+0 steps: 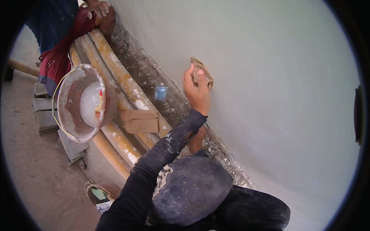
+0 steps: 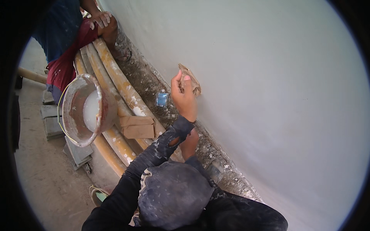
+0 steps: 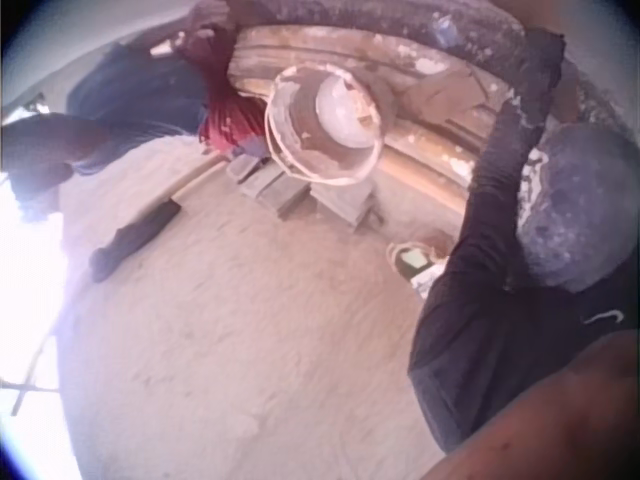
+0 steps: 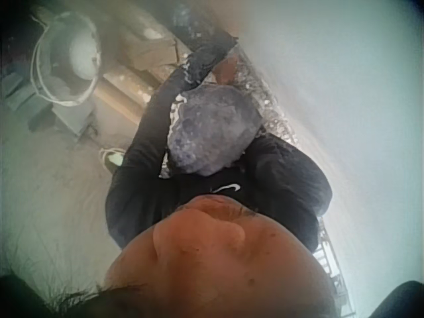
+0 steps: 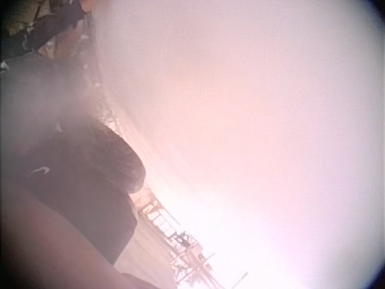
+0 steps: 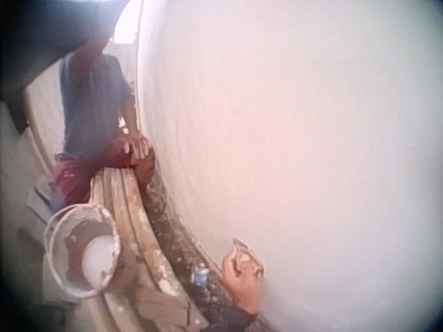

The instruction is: The person smooths a freshly plastered wall using a sanding block. They work on the lower section of the wall, moving the block in circular and linear motions to even out the surface.

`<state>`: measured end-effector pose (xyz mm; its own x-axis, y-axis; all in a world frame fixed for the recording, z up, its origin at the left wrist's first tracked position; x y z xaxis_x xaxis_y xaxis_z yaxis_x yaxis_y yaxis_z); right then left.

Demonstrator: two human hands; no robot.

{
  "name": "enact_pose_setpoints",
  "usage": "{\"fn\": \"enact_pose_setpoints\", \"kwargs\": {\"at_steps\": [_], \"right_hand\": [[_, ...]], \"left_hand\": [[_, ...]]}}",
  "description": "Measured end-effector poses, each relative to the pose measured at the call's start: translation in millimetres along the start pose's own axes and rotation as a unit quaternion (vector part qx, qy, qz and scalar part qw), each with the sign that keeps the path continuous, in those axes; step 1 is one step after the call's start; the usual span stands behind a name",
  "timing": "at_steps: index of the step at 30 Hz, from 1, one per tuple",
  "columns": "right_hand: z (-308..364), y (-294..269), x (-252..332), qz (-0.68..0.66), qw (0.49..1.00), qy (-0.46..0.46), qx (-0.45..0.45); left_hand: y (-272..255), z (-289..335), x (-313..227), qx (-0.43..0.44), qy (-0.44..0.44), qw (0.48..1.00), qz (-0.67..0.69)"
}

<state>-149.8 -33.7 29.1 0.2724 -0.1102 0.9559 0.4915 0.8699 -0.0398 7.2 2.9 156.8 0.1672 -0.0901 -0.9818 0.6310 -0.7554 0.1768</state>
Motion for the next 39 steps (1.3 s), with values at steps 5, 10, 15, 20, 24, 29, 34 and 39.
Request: {"fn": "enact_pose_setpoints", "kwargs": {"at_steps": [5,10,15,20,24,29,34,39], "right_hand": [[12,18,31,0.045,0.998,0.022,0.031],[2,16,24,0.027,0.999,-0.027,0.027],[10,9,30,0.047,0.999,-0.005,-0.001],[11,16,50,0.032,0.999,0.008,0.009],[2,-12,25,0.096,0.990,-0.095,0.028],[9,16,34,0.023,0.999,0.023,0.018],[1,6,12,-0.013,1.000,0.017,-0.006],[-1,-8,0,0.061,0.998,-0.005,0.002]], "left_hand": [[-16,-45,46,-0.045,-0.143,0.989,0.003],[-13,-27,66,-0.015,-0.101,0.993,-0.060],[-14,-22,44,-0.012,-0.136,0.990,0.017],[-26,-40,78,-0.026,-0.282,0.953,-0.111],[-13,17,31,0.036,-0.108,0.993,-0.026],[-32,-75,109,-0.063,-0.182,0.979,-0.073],[-27,11,89,0.034,-0.125,0.988,-0.080],[-3,-24,19,-0.009,-0.006,1.000,0.028]]}}
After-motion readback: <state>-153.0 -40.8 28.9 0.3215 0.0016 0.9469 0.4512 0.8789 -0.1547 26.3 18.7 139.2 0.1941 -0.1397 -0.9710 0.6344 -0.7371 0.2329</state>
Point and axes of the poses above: each hand's wrist, its own z-axis away from the middle knuckle, its own y-axis out of the palm, x = y × z, the point moved 2 cm from there along -z, towards the middle knuckle, and after that the axes turned 2 degrees about -x, right-handed, at the moved point
